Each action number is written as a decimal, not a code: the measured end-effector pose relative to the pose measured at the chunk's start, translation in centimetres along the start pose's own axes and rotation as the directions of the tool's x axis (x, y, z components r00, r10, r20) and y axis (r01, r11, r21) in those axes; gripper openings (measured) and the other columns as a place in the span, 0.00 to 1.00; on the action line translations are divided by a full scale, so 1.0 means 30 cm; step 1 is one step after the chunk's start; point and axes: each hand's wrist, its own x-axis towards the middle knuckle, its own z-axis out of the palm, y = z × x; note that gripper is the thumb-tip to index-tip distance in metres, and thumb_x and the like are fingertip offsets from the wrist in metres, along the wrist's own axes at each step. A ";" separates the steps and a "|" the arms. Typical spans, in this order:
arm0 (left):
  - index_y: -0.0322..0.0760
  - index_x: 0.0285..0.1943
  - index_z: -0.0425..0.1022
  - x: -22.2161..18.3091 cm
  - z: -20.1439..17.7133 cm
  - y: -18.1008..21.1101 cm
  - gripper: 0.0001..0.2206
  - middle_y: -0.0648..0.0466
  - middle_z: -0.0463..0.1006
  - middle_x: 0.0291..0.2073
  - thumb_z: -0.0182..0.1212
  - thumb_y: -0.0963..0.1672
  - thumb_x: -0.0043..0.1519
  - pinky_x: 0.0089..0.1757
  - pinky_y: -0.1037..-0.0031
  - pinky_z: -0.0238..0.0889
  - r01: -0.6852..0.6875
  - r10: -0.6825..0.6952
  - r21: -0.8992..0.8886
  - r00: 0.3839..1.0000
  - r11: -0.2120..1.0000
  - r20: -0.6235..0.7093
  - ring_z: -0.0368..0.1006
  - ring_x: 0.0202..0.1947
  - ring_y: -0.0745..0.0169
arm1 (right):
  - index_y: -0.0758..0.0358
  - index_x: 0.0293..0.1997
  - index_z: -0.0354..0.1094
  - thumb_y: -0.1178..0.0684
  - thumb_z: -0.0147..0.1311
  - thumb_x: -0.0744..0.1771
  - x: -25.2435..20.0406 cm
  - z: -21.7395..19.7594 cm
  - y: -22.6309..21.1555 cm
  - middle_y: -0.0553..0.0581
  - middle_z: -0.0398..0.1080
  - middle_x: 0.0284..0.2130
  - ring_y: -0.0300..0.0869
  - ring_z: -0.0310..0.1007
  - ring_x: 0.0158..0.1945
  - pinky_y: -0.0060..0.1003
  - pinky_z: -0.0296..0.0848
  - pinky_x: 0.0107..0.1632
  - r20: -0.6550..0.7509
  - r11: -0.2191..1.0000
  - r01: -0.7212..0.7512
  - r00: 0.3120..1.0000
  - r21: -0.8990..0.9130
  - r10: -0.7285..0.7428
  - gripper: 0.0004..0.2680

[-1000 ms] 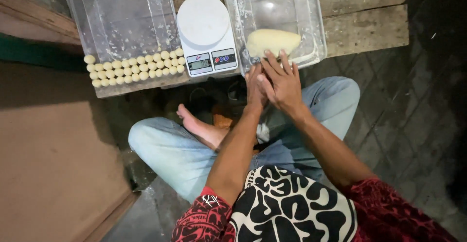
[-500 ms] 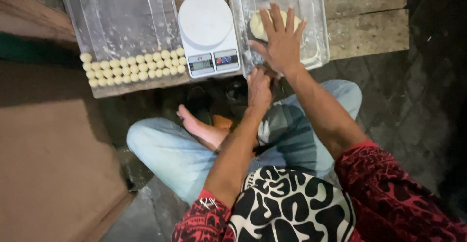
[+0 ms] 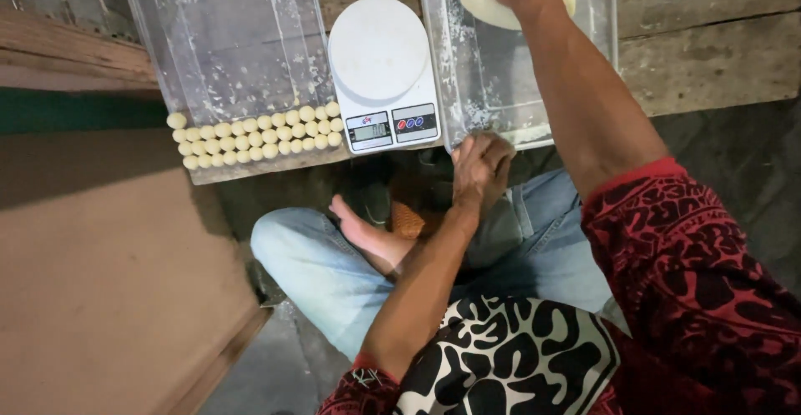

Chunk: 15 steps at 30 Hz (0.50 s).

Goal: Portioning dough using a digital scale and rolling it into small balls by hand.

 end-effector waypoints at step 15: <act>0.40 0.40 0.75 -0.003 -0.005 0.021 0.10 0.57 0.70 0.39 0.64 0.36 0.54 0.50 0.65 0.54 -0.015 0.015 -0.007 1.000 1.000 0.016 0.65 0.43 0.57 | 0.69 0.36 0.72 0.61 0.52 0.63 -0.018 -0.014 0.027 0.57 0.76 0.26 0.45 0.65 0.26 0.41 0.70 0.34 -0.288 0.811 -0.189 0.871 0.553 0.399 0.05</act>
